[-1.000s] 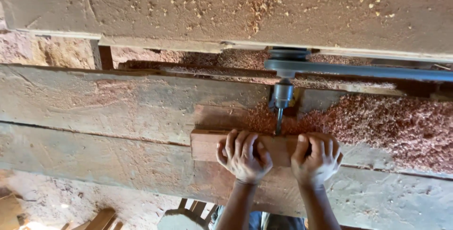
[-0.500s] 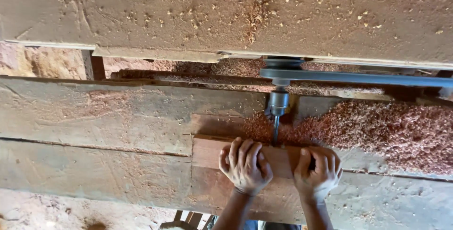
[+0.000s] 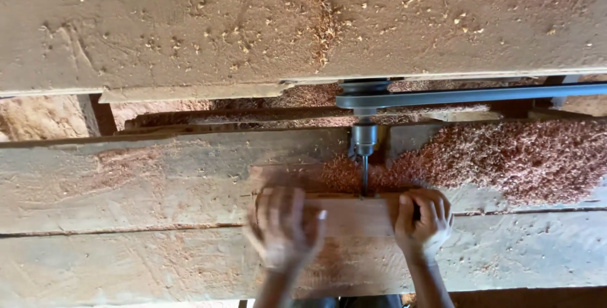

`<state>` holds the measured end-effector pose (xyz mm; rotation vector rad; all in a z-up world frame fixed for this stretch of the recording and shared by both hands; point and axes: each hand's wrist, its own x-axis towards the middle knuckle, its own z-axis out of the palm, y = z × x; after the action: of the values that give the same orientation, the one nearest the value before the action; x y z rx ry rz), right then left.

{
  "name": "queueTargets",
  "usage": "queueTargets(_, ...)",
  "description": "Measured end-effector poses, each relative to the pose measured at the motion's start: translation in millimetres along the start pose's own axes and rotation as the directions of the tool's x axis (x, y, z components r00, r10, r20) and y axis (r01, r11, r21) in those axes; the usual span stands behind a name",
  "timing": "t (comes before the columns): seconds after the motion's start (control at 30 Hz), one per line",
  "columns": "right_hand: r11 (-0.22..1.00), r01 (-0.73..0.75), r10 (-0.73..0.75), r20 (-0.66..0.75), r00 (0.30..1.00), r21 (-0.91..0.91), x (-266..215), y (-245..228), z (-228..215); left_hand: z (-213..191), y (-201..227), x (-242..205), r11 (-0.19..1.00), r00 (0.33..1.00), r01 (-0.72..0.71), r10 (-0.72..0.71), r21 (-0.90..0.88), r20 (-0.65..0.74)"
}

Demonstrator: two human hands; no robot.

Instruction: Using a power mortising machine to cut slots into rectangular wooden blocks.

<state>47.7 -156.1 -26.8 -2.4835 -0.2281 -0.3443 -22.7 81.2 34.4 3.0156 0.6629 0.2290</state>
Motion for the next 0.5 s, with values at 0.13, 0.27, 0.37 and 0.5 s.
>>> queueTargets(0.13, 0.996, 0.043, -0.042, 0.016, 0.999, -0.076, -6.1, 8.6, -0.6, 14.3, -26.3, -13.5, 0.991, 1.000, -0.008, 0.010, -0.134, 0.013)
queueTargets(0.27, 0.999, 0.041, -0.041, 0.019, 0.999, -0.010, -0.4, 20.5, -8.2, 25.2, -11.4, -8.5, 0.978, 0.993, -0.011, -0.014, -0.209, -0.117)
queueTargets(0.37, 0.997, 0.068, -0.065, 0.063, 0.996, -0.044, 2.7, 24.0, -12.5, 22.8, -5.0, -9.9, 0.981, 0.991, -0.004, -0.022, -0.193, -0.134)
queueTargets(0.5, 0.998, 0.021, -0.019, 0.021, 1.000, -0.057, 1.9, 18.6, -11.4, 6.3, -4.6, -1.2, 0.979, 0.996, -0.002, -0.016, -0.203, -0.088)
